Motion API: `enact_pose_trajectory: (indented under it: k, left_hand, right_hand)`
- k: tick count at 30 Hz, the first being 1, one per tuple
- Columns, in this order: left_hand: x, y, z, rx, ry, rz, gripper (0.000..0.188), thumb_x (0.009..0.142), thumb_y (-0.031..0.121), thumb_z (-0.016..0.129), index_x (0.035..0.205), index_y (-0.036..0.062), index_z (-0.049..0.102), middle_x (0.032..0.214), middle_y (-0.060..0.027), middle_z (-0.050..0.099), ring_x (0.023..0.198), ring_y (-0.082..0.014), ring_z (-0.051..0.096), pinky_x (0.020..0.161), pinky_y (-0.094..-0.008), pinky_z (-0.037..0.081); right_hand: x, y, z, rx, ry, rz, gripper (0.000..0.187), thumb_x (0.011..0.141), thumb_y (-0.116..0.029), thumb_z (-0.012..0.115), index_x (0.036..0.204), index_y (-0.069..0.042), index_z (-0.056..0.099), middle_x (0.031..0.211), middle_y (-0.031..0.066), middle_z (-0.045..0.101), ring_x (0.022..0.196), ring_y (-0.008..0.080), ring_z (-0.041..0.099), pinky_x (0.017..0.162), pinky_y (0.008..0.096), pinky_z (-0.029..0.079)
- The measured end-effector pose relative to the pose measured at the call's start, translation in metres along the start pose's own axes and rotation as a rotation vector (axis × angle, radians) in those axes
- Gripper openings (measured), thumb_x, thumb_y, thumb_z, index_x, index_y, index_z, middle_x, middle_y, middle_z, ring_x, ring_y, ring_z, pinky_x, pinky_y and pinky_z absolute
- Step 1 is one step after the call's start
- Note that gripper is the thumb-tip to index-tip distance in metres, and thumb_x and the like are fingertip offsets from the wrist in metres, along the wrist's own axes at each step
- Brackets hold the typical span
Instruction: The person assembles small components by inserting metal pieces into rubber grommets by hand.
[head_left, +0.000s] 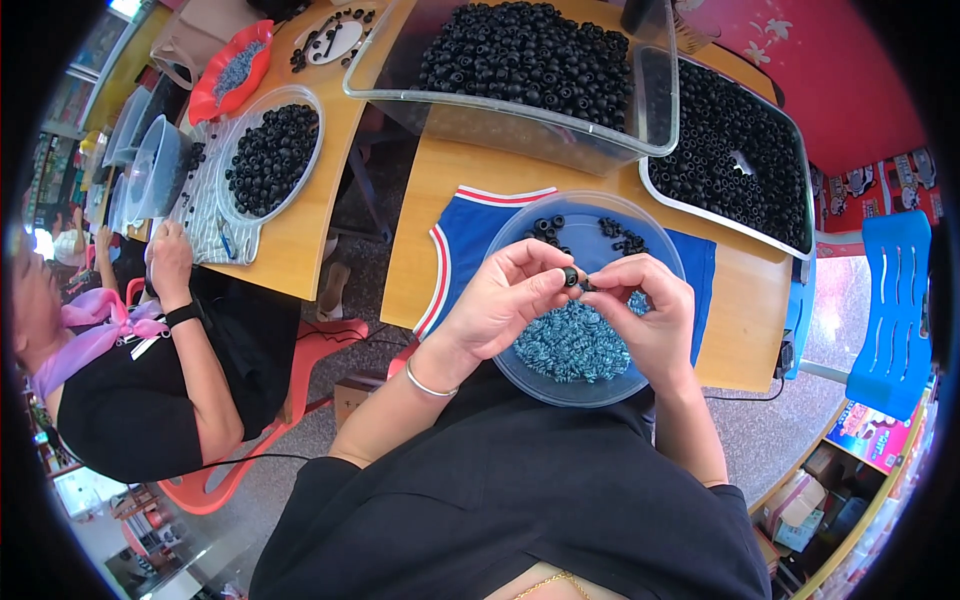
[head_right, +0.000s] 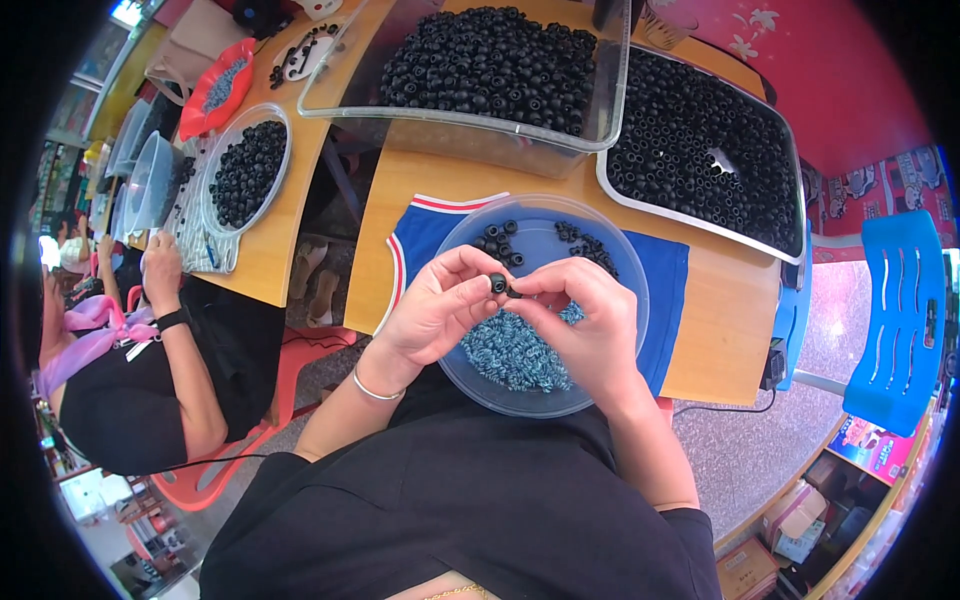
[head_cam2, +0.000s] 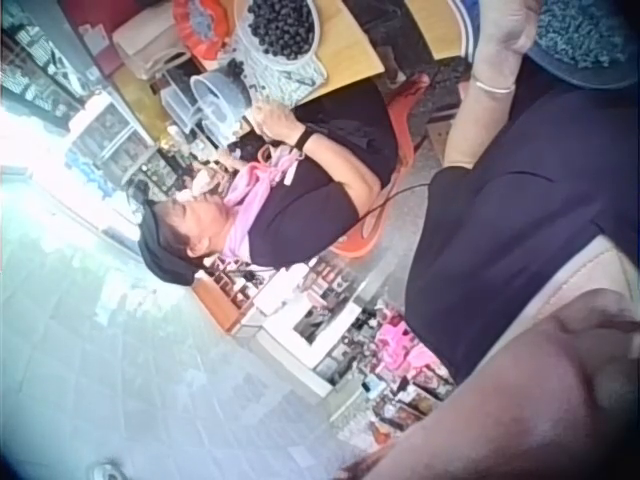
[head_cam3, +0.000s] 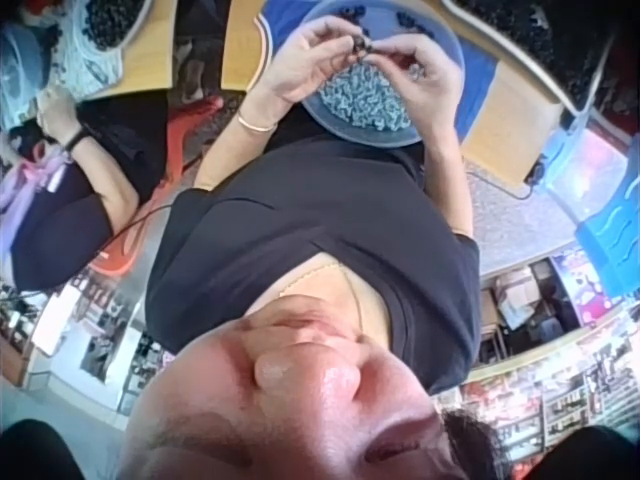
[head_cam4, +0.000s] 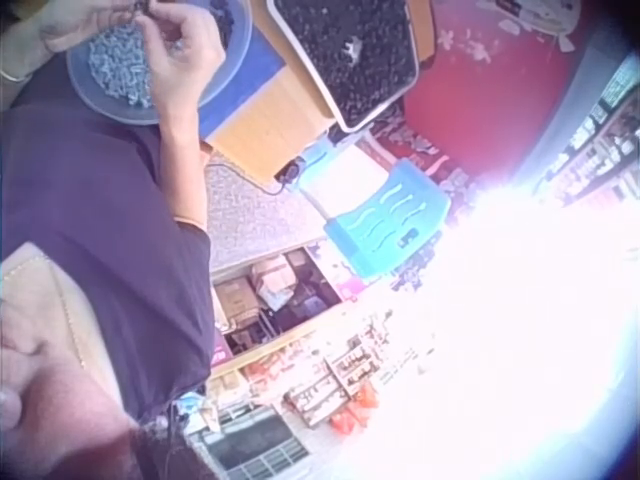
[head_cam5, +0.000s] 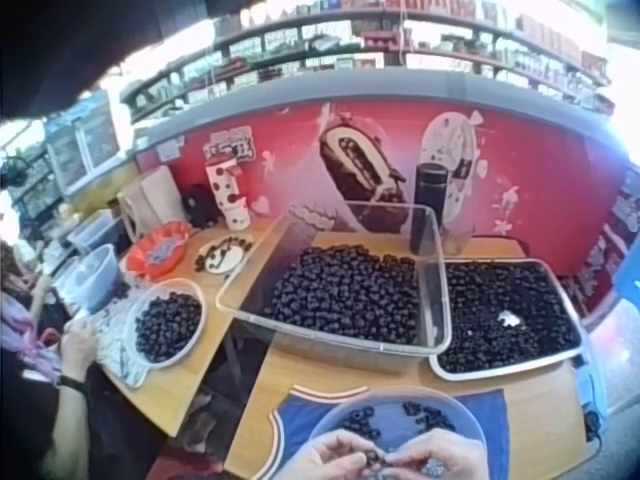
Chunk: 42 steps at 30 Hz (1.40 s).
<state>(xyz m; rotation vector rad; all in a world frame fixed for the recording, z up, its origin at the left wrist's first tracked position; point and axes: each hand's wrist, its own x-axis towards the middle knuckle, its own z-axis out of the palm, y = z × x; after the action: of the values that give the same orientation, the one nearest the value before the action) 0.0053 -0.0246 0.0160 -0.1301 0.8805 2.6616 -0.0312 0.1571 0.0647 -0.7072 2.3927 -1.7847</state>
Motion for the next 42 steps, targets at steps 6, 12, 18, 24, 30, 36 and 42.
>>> enact_pose_trajectory:
  k: [6,12,18,24,30,36,42]
  left_hand:
    - [0.0,-0.002,-0.001,-0.03,-0.018,-0.003,0.013,0.09,0.006,0.063,0.102,0.004,0.058,0.103,-0.0081,0.064,0.094,-0.0143,0.063,0.083,-0.0275,0.053]
    - [-0.001,-0.004,-0.002,-0.011,-0.006,0.012,0.013,0.089,0.005,0.063,0.102,0.0036,0.06,0.1,-0.0074,0.065,0.092,-0.0145,0.063,0.083,-0.0279,0.053]
    - [-0.002,-0.003,-0.002,0.028,0.046,-0.012,0.015,0.088,0.006,0.065,0.103,0.0016,0.064,0.092,-0.0049,0.065,0.084,-0.0113,0.064,0.078,-0.0261,0.054]
    - [0.0,0.002,-0.004,0.171,0.011,-0.008,0.02,0.086,0.009,0.069,0.104,0.0008,0.062,0.09,-0.0038,0.065,0.081,-0.0089,0.062,0.074,-0.0227,0.052]
    - [0.001,0.012,-0.004,0.277,-0.026,-0.068,0.043,0.083,0.009,0.072,0.117,0.0028,0.047,0.082,-0.0029,0.062,0.075,-0.0076,0.06,0.069,-0.021,0.049]
    - [0.0,0.018,0.004,0.375,-0.048,-0.105,0.045,0.082,0.007,0.073,0.117,0.0013,0.045,0.079,-0.0034,0.062,0.074,-0.008,0.059,0.069,-0.0214,0.049]
    - [0.009,0.022,0.011,0.499,-0.049,-0.076,0.04,0.081,0.003,0.072,0.114,0.0019,0.05,0.083,-0.0026,0.062,0.079,-0.0088,0.061,0.073,-0.0218,0.049]
  right_hand:
    - [0.0,0.002,0.004,-0.096,0.038,-0.112,0.021,0.065,0.0,0.081,0.081,-0.004,0.067,0.077,0.0052,0.066,0.068,0.0151,0.062,0.056,0.0248,0.05]
    - [0.001,0.003,0.004,-0.171,0.042,-0.164,0.02,0.063,-0.002,0.081,0.077,-0.006,0.066,0.075,0.0048,0.065,0.069,0.0181,0.063,0.059,0.0287,0.048]
    - [0.003,0.0,0.002,-0.251,0.001,-0.204,0.021,0.061,-0.003,0.08,0.075,-0.006,0.066,0.073,0.0029,0.064,0.069,0.0188,0.062,0.062,0.0299,0.048]
    - [0.004,-0.01,0.002,-0.271,-0.06,-0.091,0.029,0.062,-0.005,0.078,0.088,-0.009,0.068,0.073,0.0023,0.063,0.067,0.019,0.061,0.061,0.0299,0.048]
    - [0.006,-0.005,-0.003,-0.413,-0.214,-0.194,0.027,0.064,-0.015,0.077,0.09,-0.012,0.068,0.073,0.0016,0.06,0.069,0.0195,0.061,0.059,0.0314,0.048]
    - [0.003,-0.001,-0.001,-0.48,-0.22,-0.251,0.021,0.064,-0.017,0.077,0.081,-0.012,0.067,0.07,0.0003,0.06,0.065,0.0191,0.061,0.055,0.0309,0.048]
    - [-0.002,0.007,-0.004,-0.335,-0.181,-0.163,0.028,0.064,-0.011,0.08,0.089,-0.013,0.069,0.072,-0.0003,0.061,0.065,0.0149,0.061,0.054,0.0283,0.047]
